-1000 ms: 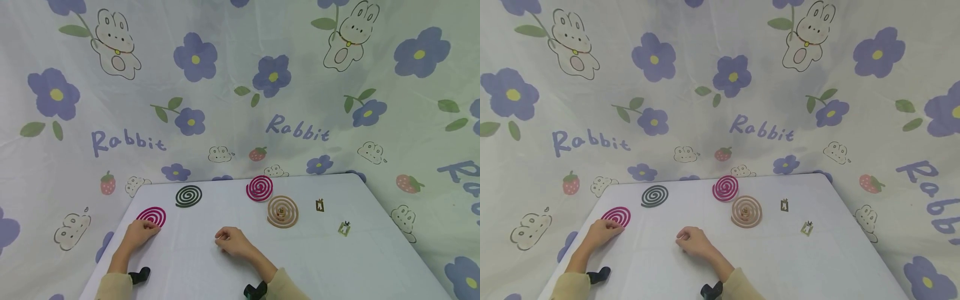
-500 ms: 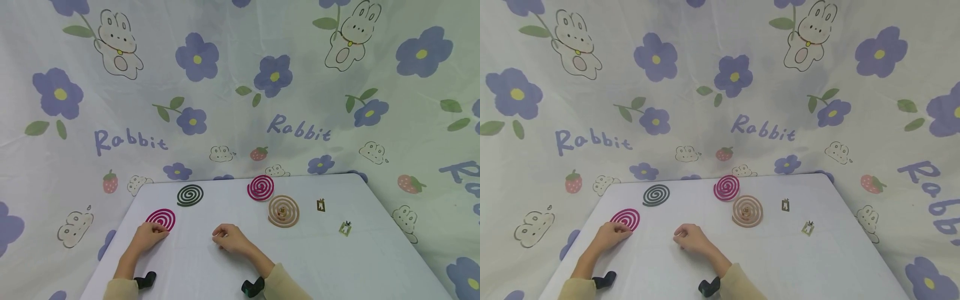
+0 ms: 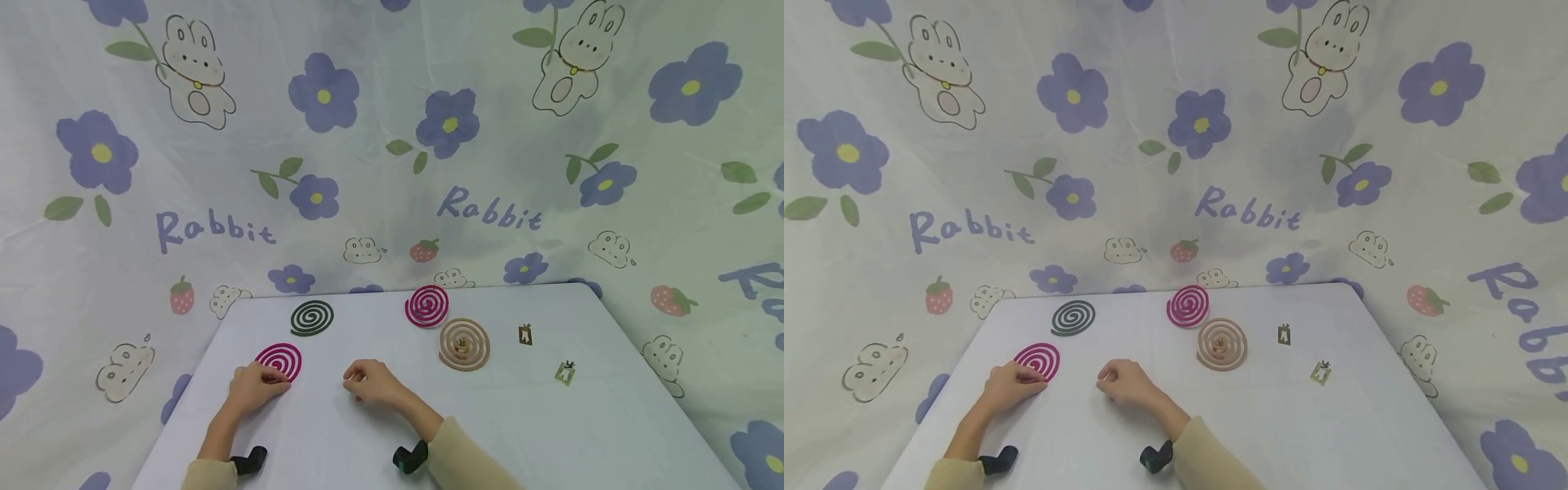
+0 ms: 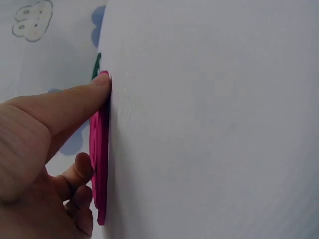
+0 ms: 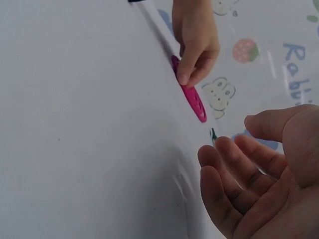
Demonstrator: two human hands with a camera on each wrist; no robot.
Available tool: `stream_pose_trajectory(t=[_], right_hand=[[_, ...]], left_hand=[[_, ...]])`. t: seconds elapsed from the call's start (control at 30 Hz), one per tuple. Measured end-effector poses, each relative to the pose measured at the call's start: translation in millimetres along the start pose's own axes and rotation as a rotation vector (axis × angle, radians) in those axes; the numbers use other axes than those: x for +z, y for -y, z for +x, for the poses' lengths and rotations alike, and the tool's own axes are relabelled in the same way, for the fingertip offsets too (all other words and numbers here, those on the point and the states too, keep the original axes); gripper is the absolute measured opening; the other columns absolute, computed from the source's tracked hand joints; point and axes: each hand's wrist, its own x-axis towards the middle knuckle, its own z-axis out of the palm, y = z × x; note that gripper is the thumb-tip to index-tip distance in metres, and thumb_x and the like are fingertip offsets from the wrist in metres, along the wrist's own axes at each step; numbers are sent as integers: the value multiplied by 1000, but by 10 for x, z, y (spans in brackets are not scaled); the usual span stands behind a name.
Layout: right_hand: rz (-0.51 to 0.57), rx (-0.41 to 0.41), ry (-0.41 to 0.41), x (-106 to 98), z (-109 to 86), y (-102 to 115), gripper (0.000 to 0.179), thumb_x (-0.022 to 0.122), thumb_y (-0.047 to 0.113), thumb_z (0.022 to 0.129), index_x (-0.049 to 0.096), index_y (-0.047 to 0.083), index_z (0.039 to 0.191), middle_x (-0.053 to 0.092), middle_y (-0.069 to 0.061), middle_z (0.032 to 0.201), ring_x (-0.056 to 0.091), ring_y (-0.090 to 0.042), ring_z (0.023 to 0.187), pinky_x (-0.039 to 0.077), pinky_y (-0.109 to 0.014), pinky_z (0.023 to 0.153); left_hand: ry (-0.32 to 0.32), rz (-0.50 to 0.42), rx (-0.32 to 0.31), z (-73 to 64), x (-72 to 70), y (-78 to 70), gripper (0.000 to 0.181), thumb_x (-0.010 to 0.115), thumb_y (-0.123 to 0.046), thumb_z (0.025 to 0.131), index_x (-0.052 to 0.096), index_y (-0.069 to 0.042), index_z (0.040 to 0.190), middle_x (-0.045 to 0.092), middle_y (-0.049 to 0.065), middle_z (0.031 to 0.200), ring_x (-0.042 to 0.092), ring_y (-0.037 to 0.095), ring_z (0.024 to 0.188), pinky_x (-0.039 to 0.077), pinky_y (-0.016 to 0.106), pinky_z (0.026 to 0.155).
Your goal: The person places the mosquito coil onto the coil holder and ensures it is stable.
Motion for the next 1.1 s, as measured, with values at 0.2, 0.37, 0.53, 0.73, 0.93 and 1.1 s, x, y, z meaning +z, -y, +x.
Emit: stream_pose_trajectory(t=[0.2,0.37,0.53,0.73,0.93,1.1], right_hand=[[3,13,9,-36,11,24,5,67,17,92,66,12,95,60,2,77,62,-19,65,50,-27,52],[-5,18,13,-36,20,14,5,65,15,93,65,12,96,60,2,76,62,-19,65,50,-26,53],[-4,26,16,-20,46,-4,4,66,15,93,66,13,95,61,1,75,61,-20,64,50,-27,53],[-29,21,8,-8,100,-14,5,67,18,92,66,14,95,60,1,74,60,-17,63,49,-28,53],[-35,13,20,-14,151,14,6,66,18,93,66,14,96,61,1,74,61,-18,63,49,-28,54],[-42,5,22,-17,154,29,7,66,19,93,66,13,97,60,3,74,61,-18,63,49,-27,53]], left_hand=[[36,-50,16,-17,75,-73,13,84,-36,74,76,-27,80,64,-4,86,45,30,94,32,46,71],[51,-58,19,-31,111,-172,12,85,-31,74,75,-28,80,62,-4,86,45,29,96,33,44,71],[57,-61,31,-60,150,-306,11,85,-29,74,75,-29,79,61,-6,83,45,25,92,33,41,70],[62,-65,62,-98,184,-477,10,84,-29,75,75,-29,77,59,-9,80,45,21,87,33,39,69],[77,-96,91,-122,235,-615,10,85,-26,74,75,-29,76,58,-8,78,44,18,83,33,38,68],[86,-99,120,-129,317,-649,12,85,-26,74,74,-31,75,56,-10,76,43,16,80,32,37,67]])
